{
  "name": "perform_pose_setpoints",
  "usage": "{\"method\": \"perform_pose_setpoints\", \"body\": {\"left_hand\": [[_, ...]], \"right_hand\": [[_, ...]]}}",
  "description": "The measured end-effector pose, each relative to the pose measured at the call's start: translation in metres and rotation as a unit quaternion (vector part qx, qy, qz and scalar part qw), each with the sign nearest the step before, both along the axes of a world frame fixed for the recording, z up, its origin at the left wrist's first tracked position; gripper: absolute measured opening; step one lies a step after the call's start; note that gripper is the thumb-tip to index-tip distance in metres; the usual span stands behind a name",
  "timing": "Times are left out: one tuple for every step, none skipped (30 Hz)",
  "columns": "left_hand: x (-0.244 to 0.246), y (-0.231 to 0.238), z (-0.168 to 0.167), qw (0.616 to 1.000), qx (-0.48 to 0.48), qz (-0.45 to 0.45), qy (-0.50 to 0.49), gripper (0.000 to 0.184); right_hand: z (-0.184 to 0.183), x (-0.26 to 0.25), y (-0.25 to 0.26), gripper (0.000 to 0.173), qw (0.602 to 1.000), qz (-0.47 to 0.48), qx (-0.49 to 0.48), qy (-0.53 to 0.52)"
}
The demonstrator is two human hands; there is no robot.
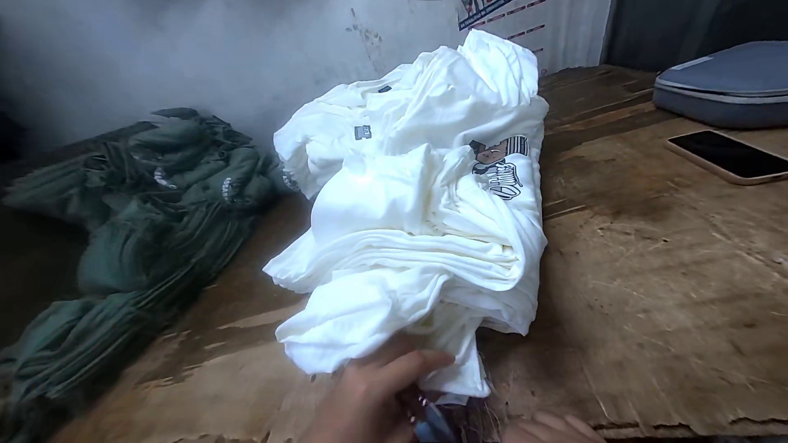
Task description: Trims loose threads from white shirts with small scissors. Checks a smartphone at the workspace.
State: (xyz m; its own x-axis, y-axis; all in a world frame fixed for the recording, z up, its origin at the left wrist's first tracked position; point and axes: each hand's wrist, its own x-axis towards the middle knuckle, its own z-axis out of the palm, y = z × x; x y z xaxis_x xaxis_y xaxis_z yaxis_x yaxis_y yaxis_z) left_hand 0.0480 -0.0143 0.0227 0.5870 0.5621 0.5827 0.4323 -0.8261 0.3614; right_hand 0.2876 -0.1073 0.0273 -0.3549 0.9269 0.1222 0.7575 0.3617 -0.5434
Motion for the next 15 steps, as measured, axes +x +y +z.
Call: {"method": "perform_pose_setpoints", "body": {"left_hand": [[0.003, -0.004, 0.002, 1.0, 0.012, 0.012, 0.006, 0.038], [0.007, -0.008, 0.004, 0.999, 0.029, 0.017, 0.009, 0.036], [0.01, -0.013, 0.004, 0.998, 0.061, 0.024, 0.009, 0.029], [0.015, -0.017, 0.001, 0.993, 0.109, 0.035, 0.012, 0.021], [0.019, -0.02, -0.002, 0.983, 0.171, 0.053, 0.032, 0.018], [0.023, -0.023, -0.005, 0.968, 0.235, 0.065, 0.058, 0.017], [0.026, -0.024, -0.008, 0.95, 0.291, 0.07, 0.087, 0.019], [0.028, -0.023, -0.011, 0.934, 0.334, 0.073, 0.106, 0.019], [0.03, -0.022, -0.013, 0.925, 0.355, 0.077, 0.111, 0.018], [0.031, -0.021, -0.013, 0.925, 0.354, 0.083, 0.107, 0.018], [0.032, -0.019, -0.012, 0.933, 0.334, 0.091, 0.098, 0.017], [0.033, -0.016, -0.01, 0.945, 0.299, 0.097, 0.092, 0.017], [0.033, -0.013, -0.007, 0.955, 0.262, 0.098, 0.097, 0.016], [0.031, -0.008, -0.004, 0.961, 0.235, 0.093, 0.11, 0.015], [0.028, -0.003, -0.003, 0.965, 0.217, 0.082, 0.122, 0.017]], "right_hand": [[-0.001, 0.002, 0.001, 0.034, 1.0, -0.01, 0.009, 0.016], [-0.001, 0.003, 0.002, 0.034, 0.999, -0.017, 0.018, 0.033], [0.001, 0.005, 0.003, 0.034, 0.998, -0.016, 0.022, 0.05], [0.002, 0.006, 0.003, 0.034, 0.998, -0.009, 0.022, 0.062], [0.002, 0.007, 0.003, 0.035, 0.997, -0.001, 0.021, 0.071], [0.001, 0.006, 0.002, 0.035, 0.997, 0.005, 0.019, 0.077], [0.001, 0.006, 0.002, 0.036, 0.997, 0.008, 0.017, 0.075], [0.002, 0.006, 0.001, 0.036, 0.998, 0.01, 0.017, 0.067], [0.003, 0.006, 0.0, 0.035, 0.999, 0.007, 0.015, 0.049], [0.005, 0.009, 0.0, 0.034, 1.0, -0.001, 0.01, 0.024], [0.008, 0.013, -0.001, 0.032, 1.0, -0.015, -0.001, -0.005], [0.011, 0.017, 0.001, 0.028, 0.999, -0.036, -0.018, -0.028], [0.013, 0.019, 0.004, 0.027, 0.997, -0.065, -0.022, -0.039], [0.013, 0.02, 0.01, 0.025, 0.995, -0.095, -0.001, -0.038], [0.009, 0.017, 0.02, 0.022, 0.992, -0.121, 0.036, -0.021]]}}
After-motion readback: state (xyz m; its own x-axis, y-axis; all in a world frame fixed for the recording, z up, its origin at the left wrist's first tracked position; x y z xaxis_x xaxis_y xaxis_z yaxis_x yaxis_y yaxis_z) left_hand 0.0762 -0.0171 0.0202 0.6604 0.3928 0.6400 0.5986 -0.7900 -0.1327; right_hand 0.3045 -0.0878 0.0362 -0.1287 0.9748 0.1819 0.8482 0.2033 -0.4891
